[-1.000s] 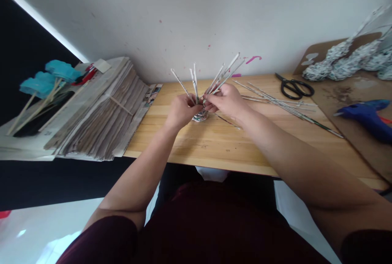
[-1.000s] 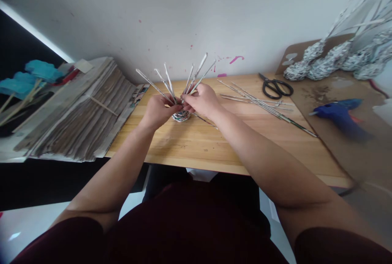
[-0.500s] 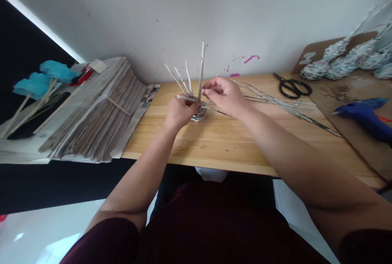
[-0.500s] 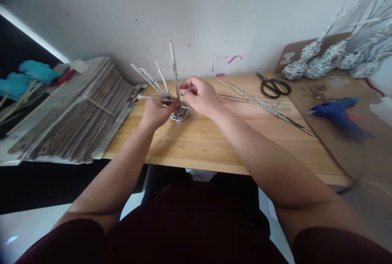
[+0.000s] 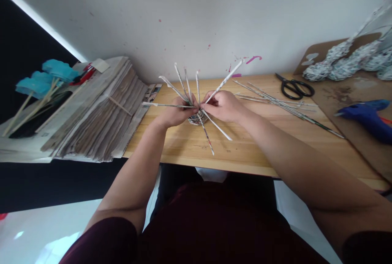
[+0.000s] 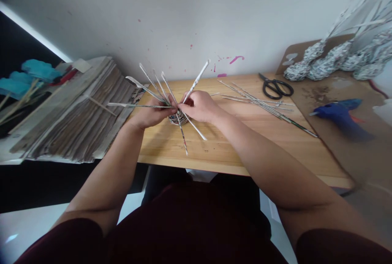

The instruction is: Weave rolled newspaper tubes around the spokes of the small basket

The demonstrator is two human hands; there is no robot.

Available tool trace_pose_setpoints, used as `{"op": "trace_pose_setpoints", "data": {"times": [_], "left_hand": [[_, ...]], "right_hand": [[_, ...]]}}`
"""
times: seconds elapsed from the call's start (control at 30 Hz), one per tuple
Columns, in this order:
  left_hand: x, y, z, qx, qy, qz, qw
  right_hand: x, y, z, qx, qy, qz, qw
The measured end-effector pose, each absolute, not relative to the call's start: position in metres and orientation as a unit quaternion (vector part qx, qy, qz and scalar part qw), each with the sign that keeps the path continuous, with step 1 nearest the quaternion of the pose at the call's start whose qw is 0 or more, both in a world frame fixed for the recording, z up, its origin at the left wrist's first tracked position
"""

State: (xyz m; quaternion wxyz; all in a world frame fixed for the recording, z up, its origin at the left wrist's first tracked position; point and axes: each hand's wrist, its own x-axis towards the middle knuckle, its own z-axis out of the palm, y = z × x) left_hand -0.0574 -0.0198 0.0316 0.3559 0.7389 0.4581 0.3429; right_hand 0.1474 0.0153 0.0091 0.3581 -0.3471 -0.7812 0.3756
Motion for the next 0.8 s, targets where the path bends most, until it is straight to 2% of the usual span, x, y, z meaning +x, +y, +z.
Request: {"op": "trace_pose_setpoints", "data": {"times": [0.27, 0.6, 0.8], "left_hand": [[-0.062, -0.016, 0.014, 0.684, 0.455, 0.384, 0.421], [-0.061, -0.02, 0.006, 0.649, 0.463, 0.426, 0.427], [-0.062, -0.02, 0.009, 0.654, 0.461, 0.417, 0.43]], "right_hand": [[0.151, 0.02, 0.004, -0.304, -0.782, 0.413, 0.354], [0.155, 0.012, 0.015, -0.282, -0.785, 0.41, 0.369], [0.152, 0.007, 0.016, -0.212, -0.869, 0.297, 0.335]]}}
